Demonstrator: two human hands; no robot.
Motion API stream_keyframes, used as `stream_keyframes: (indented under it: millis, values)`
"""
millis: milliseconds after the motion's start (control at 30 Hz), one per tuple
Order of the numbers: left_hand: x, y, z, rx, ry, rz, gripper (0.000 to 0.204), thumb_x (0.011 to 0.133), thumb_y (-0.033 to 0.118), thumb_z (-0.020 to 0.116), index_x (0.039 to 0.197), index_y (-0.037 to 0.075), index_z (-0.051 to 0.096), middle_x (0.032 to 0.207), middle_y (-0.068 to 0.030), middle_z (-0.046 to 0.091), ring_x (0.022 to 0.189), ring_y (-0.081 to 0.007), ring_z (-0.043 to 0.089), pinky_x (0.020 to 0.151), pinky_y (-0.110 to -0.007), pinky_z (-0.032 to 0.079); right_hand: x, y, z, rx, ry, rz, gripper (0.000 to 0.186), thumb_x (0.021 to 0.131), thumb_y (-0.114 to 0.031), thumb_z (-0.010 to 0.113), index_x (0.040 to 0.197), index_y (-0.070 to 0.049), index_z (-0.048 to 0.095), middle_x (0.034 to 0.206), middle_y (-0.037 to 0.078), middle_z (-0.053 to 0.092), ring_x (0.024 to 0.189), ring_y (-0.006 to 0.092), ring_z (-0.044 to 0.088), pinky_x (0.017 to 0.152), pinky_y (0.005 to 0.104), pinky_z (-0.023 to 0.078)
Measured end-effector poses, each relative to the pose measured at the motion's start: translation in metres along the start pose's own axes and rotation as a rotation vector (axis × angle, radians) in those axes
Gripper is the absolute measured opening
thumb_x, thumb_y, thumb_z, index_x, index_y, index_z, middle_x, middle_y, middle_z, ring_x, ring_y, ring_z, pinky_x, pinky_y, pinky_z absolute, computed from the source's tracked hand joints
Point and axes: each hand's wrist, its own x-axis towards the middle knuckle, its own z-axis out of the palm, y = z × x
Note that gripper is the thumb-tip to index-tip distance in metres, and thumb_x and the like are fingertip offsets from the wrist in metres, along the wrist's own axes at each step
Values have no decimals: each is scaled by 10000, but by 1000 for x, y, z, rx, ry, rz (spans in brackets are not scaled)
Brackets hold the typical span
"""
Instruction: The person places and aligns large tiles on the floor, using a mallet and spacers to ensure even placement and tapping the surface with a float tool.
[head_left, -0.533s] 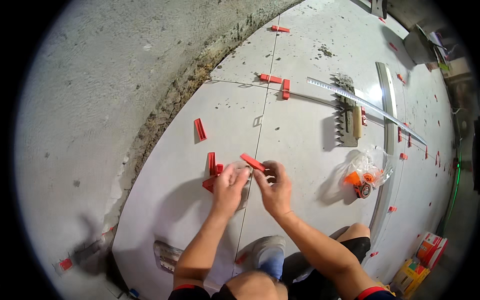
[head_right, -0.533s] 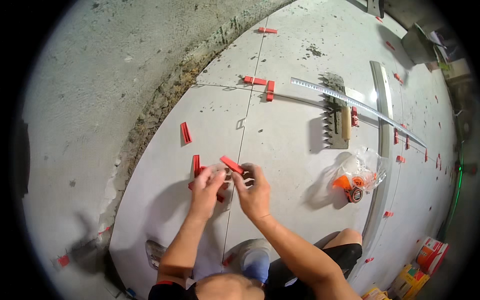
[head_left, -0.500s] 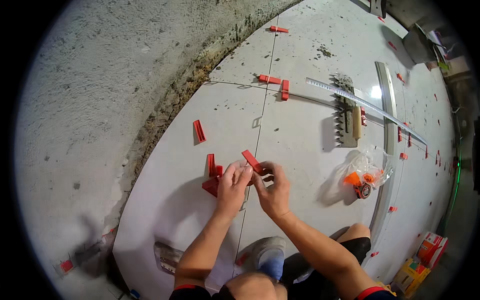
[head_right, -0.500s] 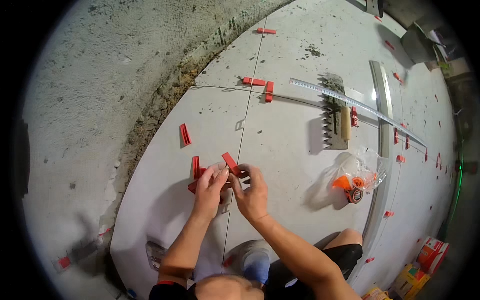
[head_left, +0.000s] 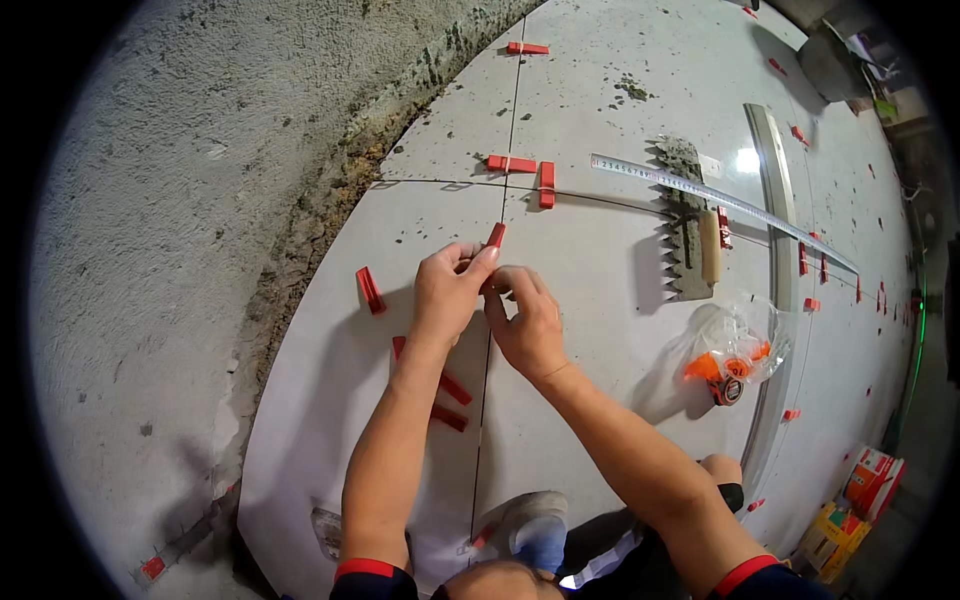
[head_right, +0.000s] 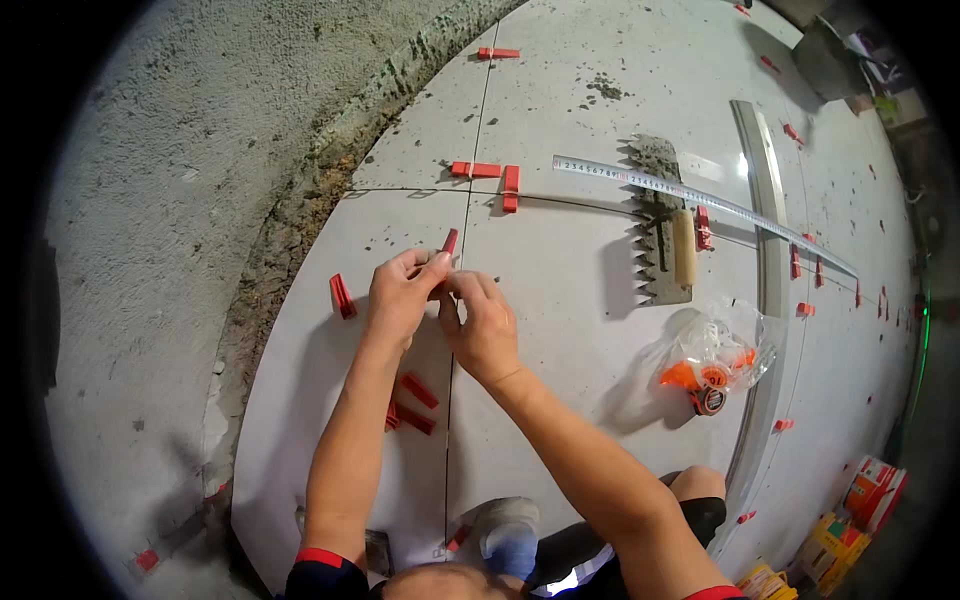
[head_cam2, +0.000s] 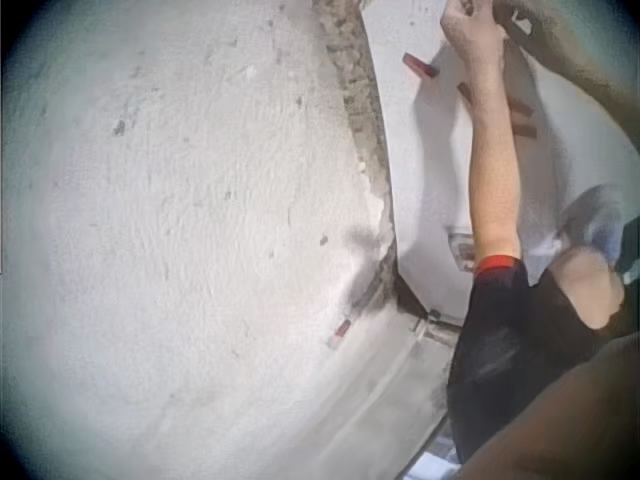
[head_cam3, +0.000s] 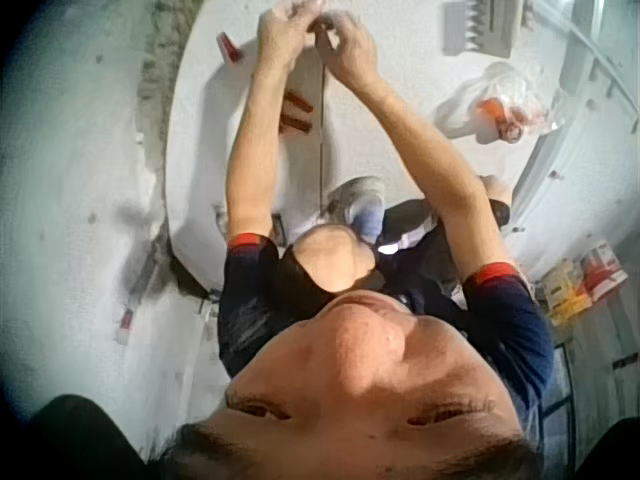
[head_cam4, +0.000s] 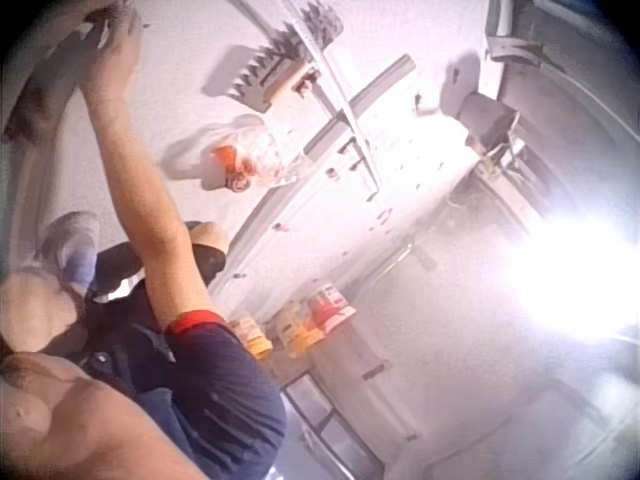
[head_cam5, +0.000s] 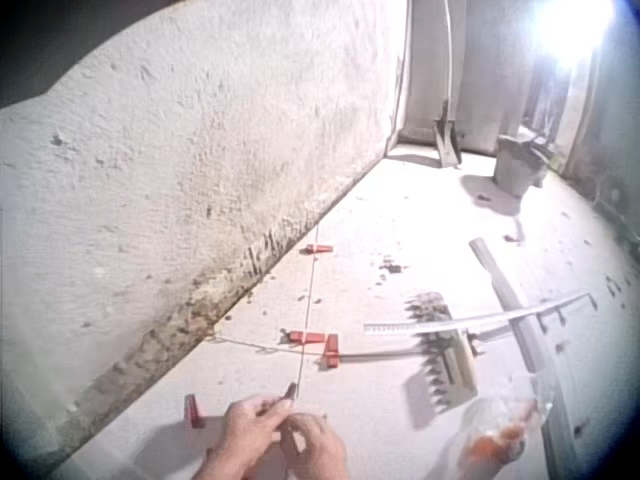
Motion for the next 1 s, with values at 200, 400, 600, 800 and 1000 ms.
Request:
stream_keyframes:
  millis: [200, 400, 600, 800, 1000]
  values:
    - [-2, -5, 25, -491, 129, -121, 248, 969, 282, 670, 1039, 45, 692, 923, -17, 677, 855, -114, 613, 748, -276, 486, 16, 3, -3, 350, -44, 199, 347, 901, -68, 710, 1227, -24, 599, 1019, 123, 674, 820, 225, 682, 729, 332, 563]
    - [52, -19, 0, 591, 475, 483, 289, 981, 239, 627, 1128, -7, 664, 1131, -110, 684, 1019, -303, 642, 927, -389, 487, 66, 19, -21, 331, 114, 293, 179, 1001, -149, 586, 1083, -11, 665, 892, 149, 636, 700, 224, 633, 666, 341, 521]
    - [112, -41, -34, 1052, 427, 848, 395, 947, 160, 565, 1303, -9, 572, 1375, -196, 556, 1330, -371, 485, 1126, -476, 377, 187, 34, -34, -95, -71, 97, 286, 960, -250, 563, 1063, 1, 654, 859, 242, 657, 836, 391, 639, 802, 439, 507]
    - [107, -41, -29, 1055, 473, 795, 389, 930, 115, 549, 1285, -35, 599, 1358, -204, 578, 1301, -364, 524, 1121, -480, 386, 235, 28, -1, -336, -293, 189, 490, 869, -351, 675, 1163, 28, 576, 885, 233, 691, 839, 360, 688, 760, 424, 531]
    - [107, -35, -31, 1011, 430, 762, 414, 905, 94, 555, 1298, -35, 578, 1377, -207, 557, 1284, -386, 520, 1107, -490, 397, 248, 34, 34, -443, -451, 169, 373, 839, -301, 682, 962, 43, 611, 883, 254, 696, 867, 415, 683, 793, 452, 553]
